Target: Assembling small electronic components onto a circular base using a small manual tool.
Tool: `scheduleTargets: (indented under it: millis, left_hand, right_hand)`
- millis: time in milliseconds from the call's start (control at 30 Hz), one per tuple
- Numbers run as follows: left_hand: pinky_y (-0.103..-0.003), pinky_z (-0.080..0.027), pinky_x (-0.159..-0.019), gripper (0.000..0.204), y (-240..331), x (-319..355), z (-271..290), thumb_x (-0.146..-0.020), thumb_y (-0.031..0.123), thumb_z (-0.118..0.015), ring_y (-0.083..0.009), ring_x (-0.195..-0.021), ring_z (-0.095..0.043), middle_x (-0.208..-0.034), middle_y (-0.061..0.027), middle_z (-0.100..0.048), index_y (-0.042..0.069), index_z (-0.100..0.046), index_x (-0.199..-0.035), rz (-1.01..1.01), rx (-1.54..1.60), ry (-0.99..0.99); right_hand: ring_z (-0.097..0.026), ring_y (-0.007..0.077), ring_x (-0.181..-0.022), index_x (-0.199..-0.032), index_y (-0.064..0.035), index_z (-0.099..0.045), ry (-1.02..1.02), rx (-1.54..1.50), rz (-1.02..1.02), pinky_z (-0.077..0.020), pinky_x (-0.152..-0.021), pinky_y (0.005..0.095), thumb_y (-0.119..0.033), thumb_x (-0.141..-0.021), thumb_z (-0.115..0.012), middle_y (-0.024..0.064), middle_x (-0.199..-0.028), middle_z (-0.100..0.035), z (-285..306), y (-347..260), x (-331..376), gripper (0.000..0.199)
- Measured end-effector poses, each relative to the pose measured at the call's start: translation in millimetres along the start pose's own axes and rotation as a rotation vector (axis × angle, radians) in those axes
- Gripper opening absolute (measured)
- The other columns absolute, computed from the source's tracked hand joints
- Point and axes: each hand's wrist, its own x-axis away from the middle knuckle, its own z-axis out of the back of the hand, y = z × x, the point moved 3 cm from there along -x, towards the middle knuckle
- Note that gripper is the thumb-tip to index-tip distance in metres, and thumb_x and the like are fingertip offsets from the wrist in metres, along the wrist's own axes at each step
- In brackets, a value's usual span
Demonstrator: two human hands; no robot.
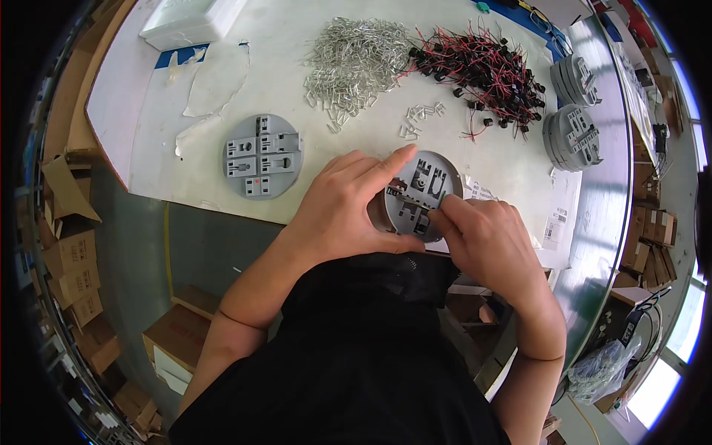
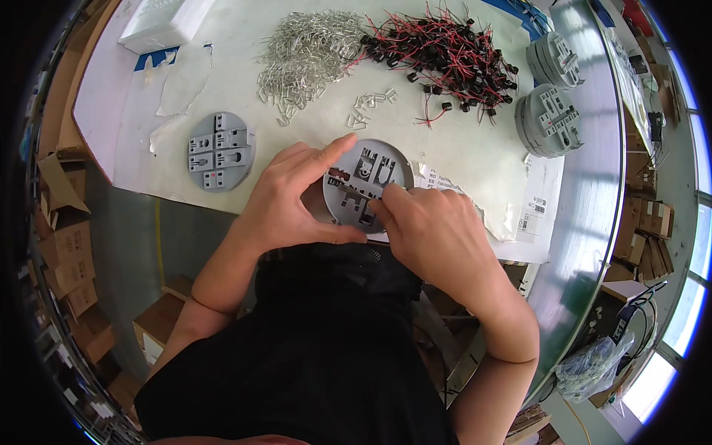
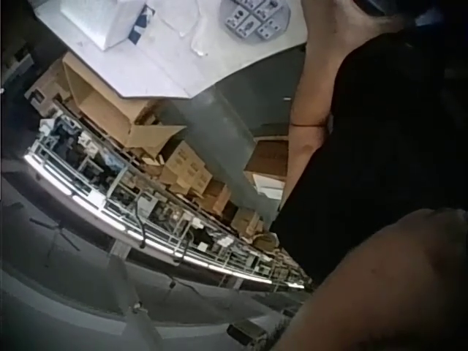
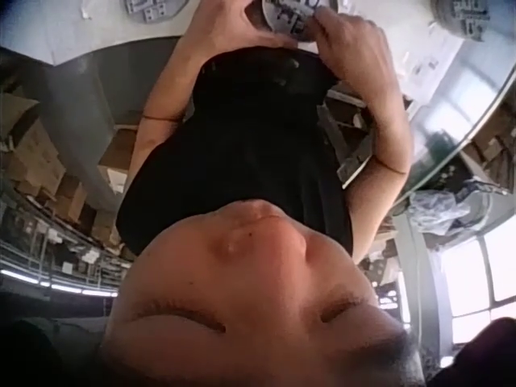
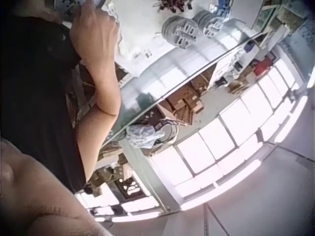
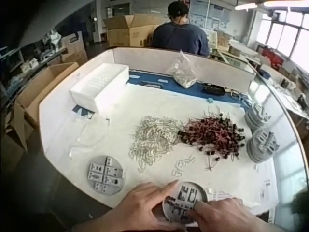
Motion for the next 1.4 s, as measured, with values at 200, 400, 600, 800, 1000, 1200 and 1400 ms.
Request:
scheduleTargets:
  millis: [200, 400, 600, 800, 1000, 1200, 1400]
  left_hand:
    - [-0.043, -0.052, -0.090, 0.112, 0.9, 0.0, -1.2, -0.062, 0.051, -0.098, -0.0283, -0.089, -0.066, -0.092, -0.0071, -0.068, 0.005, -0.056, -0.155, -0.017, -0.010, 0.008]
    - [-0.043, -0.052, -0.091, 0.112, 0.9, 1.0, -2.3, -0.063, 0.050, -0.098, -0.0282, -0.089, -0.066, -0.093, -0.0072, -0.068, 0.005, -0.055, -0.156, -0.039, -0.008, 0.029]
    - [-0.042, -0.052, -0.092, 0.113, 2.6, 0.8, -2.8, -0.056, 0.042, -0.103, -0.0292, -0.089, -0.066, -0.096, -0.0109, -0.069, 0.005, -0.059, -0.154, -0.028, 0.026, 0.044]
    - [-0.043, -0.053, -0.092, 0.113, 2.3, -0.6, -2.1, -0.058, 0.045, -0.102, -0.0290, -0.090, -0.067, -0.096, -0.0098, -0.070, 0.006, -0.058, -0.154, -0.024, 0.016, 0.037]
    - [-0.045, -0.054, -0.092, 0.110, 0.7, 0.3, -1.7, -0.063, 0.054, -0.098, -0.0301, -0.092, -0.069, -0.096, -0.0092, -0.070, 0.007, -0.058, -0.154, -0.006, -0.001, 0.020]
    - [-0.044, -0.054, -0.092, 0.110, -1.2, 1.3, -1.2, -0.064, 0.056, -0.097, -0.0302, -0.091, -0.069, -0.096, -0.0096, -0.070, 0.007, -0.058, -0.154, 0.004, 0.000, 0.014]
    - [-0.045, -0.054, -0.092, 0.110, -2.3, 0.9, -2.2, -0.064, 0.056, -0.097, -0.0311, -0.092, -0.069, -0.096, -0.0105, -0.070, 0.007, -0.058, -0.154, -0.006, 0.000, 0.004]
  right_hand:
    - [-0.063, 0.0425, -0.060, -0.082, -0.0037, -0.060, 0.024, -0.052, 0.004, -0.0493, -0.055, 0.0511, -0.019, -0.100, -0.072, 0.0161, -0.065, -0.064, -7.2, 4.3, 1.3, 0.026]
    - [-0.062, 0.0429, -0.060, -0.082, -0.0037, -0.060, 0.016, -0.081, -0.008, -0.0484, -0.055, 0.0518, -0.019, -0.100, -0.072, 0.0160, -0.065, -0.064, -8.6, 5.5, -0.8, 0.026]
    - [-0.065, 0.0411, -0.060, -0.085, -0.0042, -0.061, -0.023, 0.006, 0.013, -0.0514, -0.056, 0.0500, -0.019, -0.100, -0.069, 0.0155, -0.065, -0.065, -9.0, -0.1, -3.5, 0.023]
    - [-0.066, 0.0429, -0.064, -0.086, -0.0046, -0.059, -0.138, 0.240, -0.017, -0.0510, -0.058, 0.0515, -0.015, -0.100, -0.069, 0.0176, -0.069, -0.066, 3.6, -24.5, -11.7, 0.020]
    - [-0.068, 0.0396, -0.063, -0.086, -0.0050, -0.059, -0.100, 0.229, -0.009, -0.0518, -0.056, 0.0496, -0.016, -0.100, -0.069, 0.0166, -0.068, -0.066, 11.3, -23.1, -8.7, 0.020]
    - [-0.069, 0.0379, -0.062, -0.087, -0.0051, -0.059, -0.139, 0.309, -0.020, -0.0523, -0.055, 0.0485, -0.018, -0.102, -0.068, 0.0154, -0.068, -0.065, 6.3, -27.6, -9.7, 0.021]
    - [-0.070, 0.0369, -0.063, -0.087, -0.0048, -0.059, -0.179, 0.407, -0.060, -0.0531, -0.056, 0.0472, -0.018, -0.101, -0.068, 0.0149, -0.069, -0.066, 4.4, -31.6, -3.6, 0.021]
